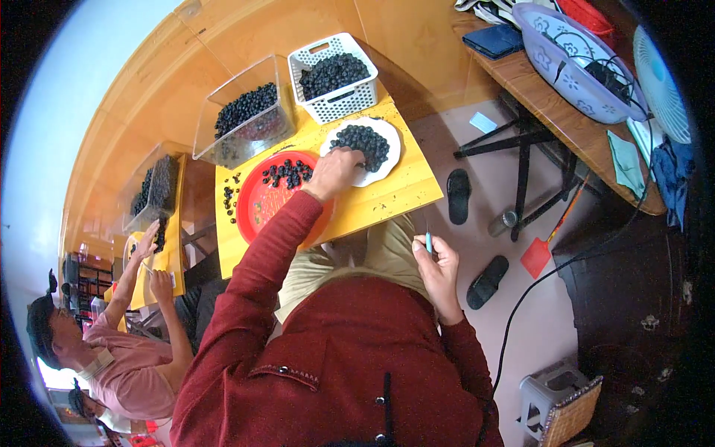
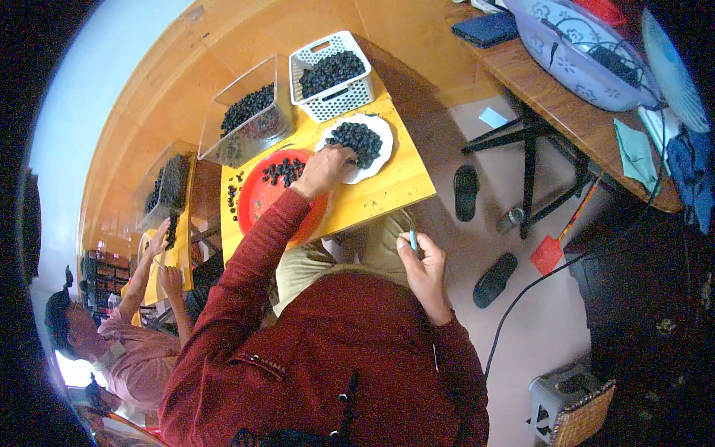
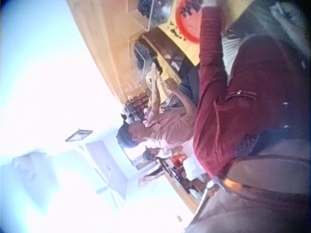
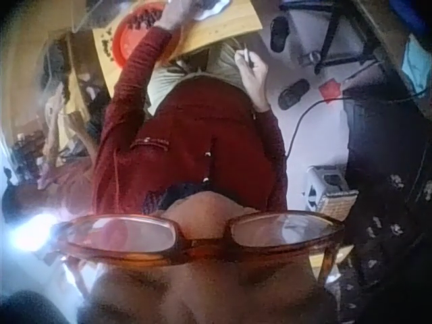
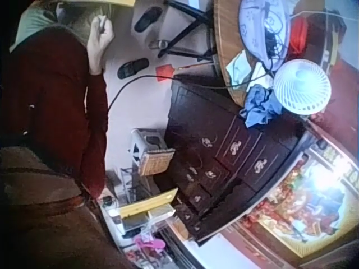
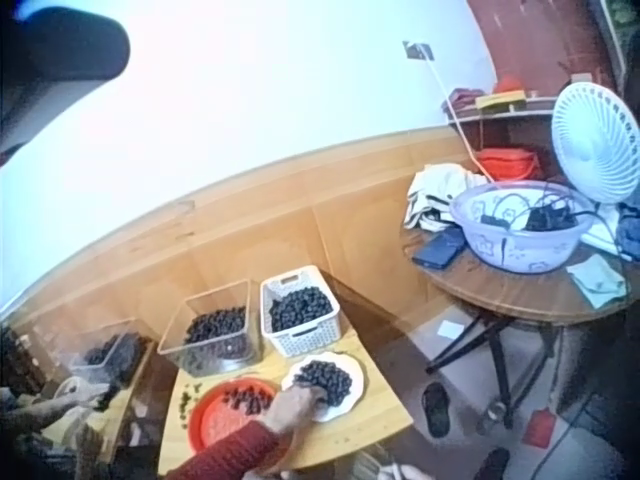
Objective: Sorting blueberries by hand to remove stems or debris.
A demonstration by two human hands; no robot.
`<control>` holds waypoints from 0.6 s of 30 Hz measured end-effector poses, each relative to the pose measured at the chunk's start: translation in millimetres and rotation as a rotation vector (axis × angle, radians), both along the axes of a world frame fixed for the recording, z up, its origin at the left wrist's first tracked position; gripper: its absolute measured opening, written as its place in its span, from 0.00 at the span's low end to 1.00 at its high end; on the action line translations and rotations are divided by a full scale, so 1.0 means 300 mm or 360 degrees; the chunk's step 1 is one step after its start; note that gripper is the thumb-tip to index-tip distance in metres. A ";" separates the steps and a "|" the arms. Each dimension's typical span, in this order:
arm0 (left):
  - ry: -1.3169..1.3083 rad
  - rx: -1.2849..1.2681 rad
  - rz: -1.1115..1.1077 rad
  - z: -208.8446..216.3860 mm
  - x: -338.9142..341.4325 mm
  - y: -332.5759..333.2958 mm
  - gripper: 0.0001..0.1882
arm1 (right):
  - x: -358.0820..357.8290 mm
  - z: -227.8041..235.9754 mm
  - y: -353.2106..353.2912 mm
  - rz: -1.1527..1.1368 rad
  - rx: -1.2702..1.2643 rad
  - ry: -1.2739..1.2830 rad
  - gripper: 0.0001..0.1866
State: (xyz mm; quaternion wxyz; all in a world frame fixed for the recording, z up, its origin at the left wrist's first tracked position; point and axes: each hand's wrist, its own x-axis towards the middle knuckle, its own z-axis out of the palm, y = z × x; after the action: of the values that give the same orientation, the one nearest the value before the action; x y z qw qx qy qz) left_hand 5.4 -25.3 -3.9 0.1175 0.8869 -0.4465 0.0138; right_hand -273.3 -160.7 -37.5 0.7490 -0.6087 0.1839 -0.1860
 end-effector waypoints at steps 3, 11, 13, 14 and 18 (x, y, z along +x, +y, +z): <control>0.0005 -0.0044 -0.0039 0.027 -0.016 0.006 0.13 | 0.000 0.003 -0.002 -0.0011 0.0007 0.0009 0.06; 0.1311 -0.1001 0.0077 0.030 -0.078 0.067 0.11 | 0.030 -0.012 0.017 0.0041 -0.0058 -0.0147 0.05; 0.1467 -0.1202 0.0066 0.027 -0.106 0.075 0.11 | 0.037 -0.010 0.023 0.0051 -0.0056 -0.0119 0.05; 0.1624 -0.1400 0.0052 0.030 -0.124 0.078 0.10 | 0.042 -0.008 0.027 0.0058 -0.0059 -0.0118 0.05; 0.1910 -0.1701 0.0213 0.056 -0.185 0.103 0.11 | 0.061 -0.006 0.033 0.0096 -0.0032 -0.0154 0.05</control>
State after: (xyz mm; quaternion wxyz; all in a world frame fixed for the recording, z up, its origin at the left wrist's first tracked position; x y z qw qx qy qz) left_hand -50.2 5.7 12.8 0.7446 0.5919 -0.1863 -0.2462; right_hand -254.9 -150.9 -39.2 0.7561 -0.6119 0.1272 -0.1943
